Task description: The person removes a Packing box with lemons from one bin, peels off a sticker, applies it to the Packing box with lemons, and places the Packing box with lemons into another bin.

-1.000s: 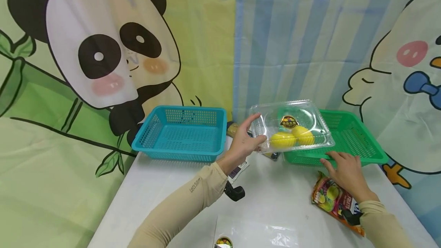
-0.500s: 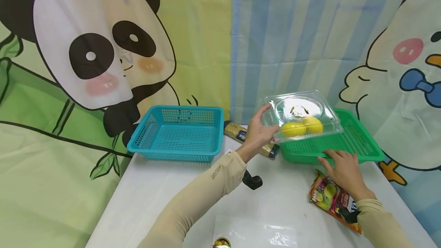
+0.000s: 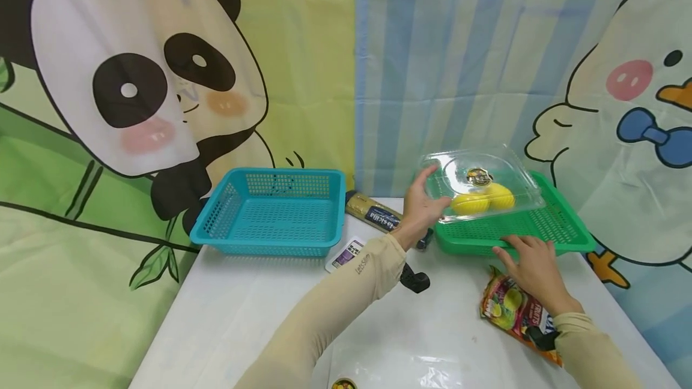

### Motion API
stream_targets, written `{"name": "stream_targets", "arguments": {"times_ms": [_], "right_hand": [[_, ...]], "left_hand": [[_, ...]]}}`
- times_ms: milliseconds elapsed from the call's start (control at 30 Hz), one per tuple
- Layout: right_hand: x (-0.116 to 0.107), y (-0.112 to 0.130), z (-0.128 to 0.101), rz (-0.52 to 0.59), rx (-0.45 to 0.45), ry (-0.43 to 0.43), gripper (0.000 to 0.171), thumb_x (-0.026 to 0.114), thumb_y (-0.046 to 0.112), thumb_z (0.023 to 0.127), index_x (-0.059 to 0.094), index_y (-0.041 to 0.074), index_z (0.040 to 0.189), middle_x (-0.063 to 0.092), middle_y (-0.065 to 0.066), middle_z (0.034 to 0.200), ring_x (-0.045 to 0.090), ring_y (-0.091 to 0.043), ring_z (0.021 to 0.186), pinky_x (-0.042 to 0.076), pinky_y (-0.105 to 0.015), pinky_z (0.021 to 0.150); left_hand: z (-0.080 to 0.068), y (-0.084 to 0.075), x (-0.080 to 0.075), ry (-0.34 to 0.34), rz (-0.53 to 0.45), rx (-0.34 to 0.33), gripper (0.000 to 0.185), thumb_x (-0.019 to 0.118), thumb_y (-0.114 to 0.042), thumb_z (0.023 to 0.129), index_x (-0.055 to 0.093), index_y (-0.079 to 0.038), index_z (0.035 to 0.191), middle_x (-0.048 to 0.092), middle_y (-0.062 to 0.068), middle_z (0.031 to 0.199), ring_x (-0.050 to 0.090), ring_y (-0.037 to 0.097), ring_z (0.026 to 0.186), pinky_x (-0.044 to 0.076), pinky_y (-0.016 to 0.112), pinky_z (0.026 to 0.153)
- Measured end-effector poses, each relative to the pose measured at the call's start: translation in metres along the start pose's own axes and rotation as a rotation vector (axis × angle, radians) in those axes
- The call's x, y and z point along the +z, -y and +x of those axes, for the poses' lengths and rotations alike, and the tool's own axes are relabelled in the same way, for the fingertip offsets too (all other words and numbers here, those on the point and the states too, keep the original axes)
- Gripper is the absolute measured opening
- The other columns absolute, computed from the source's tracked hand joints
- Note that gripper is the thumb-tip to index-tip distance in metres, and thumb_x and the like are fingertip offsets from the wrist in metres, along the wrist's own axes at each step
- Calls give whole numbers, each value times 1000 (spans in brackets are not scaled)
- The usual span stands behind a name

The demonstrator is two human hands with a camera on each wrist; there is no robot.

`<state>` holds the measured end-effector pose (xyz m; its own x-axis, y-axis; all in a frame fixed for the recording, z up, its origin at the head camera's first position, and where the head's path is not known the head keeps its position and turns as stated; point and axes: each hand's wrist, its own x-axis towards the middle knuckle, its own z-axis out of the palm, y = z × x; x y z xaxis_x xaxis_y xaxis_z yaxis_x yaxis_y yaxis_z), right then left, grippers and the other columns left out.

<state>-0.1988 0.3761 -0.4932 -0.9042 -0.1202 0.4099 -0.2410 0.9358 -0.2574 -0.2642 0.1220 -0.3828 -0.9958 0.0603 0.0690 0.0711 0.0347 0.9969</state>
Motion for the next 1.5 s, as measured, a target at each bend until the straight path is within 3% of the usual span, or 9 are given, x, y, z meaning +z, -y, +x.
{"name": "stream_targets", "arguments": {"times_ms": [167,500,700,1067,1200,1300,1400,1500], "right_hand": [[1,0,-1,-4,7,7,44,67,33,99,64,-3,124,60,-38,122,46,-59,118,14,-85,104],[3,0,0,-3,0,-2,43,68,32,98,64,-3,123,61,-38,120,46,-58,119,12,-86,104],[5,2,-1,-11,-9,-10,42,70,31,96,66,-3,121,63,-37,118,49,-57,116,17,-86,102],[5,1,0,-19,15,-24,42,70,31,96,66,-2,121,62,-36,121,48,-57,120,13,-86,104],[5,1,0,-15,14,-37,42,71,31,96,66,-2,121,63,-35,120,49,-56,119,15,-86,104],[5,2,0,-13,11,-43,42,71,31,96,67,-3,121,64,-35,119,49,-55,119,17,-86,104],[4,3,0,-17,9,-42,43,71,31,95,67,-3,121,64,-35,119,50,-55,119,18,-85,104],[3,2,0,-18,14,-38,43,71,31,96,67,-3,121,64,-35,119,50,-55,120,19,-85,103]], "left_hand": [[8,6,14,8,23,33,85,68,15,79,50,-30,148,37,0,163,35,7,43,38,17,39],[16,18,37,23,1,21,87,65,17,77,49,-29,149,29,4,167,30,7,42,36,17,38],[20,31,50,5,3,-4,85,65,19,78,51,-26,148,30,4,166,38,6,46,37,16,39],[27,50,72,12,20,-49,81,63,17,83,50,-29,149,30,-1,166,31,11,38,34,20,36],[26,54,80,13,14,-82,80,62,17,85,50,-32,148,32,0,165,33,11,37,49,32,41],[26,57,85,11,-29,-115,82,60,19,85,51,-34,147,31,-1,166,35,10,37,61,47,57],[26,59,87,-2,-62,-137,83,59,21,84,52,-34,146,29,-2,167,38,10,38,61,55,68],[28,62,89,-4,-52,-145,82,58,21,85,51,-33,146,28,-2,167,39,11,39,60,56,69]]}}
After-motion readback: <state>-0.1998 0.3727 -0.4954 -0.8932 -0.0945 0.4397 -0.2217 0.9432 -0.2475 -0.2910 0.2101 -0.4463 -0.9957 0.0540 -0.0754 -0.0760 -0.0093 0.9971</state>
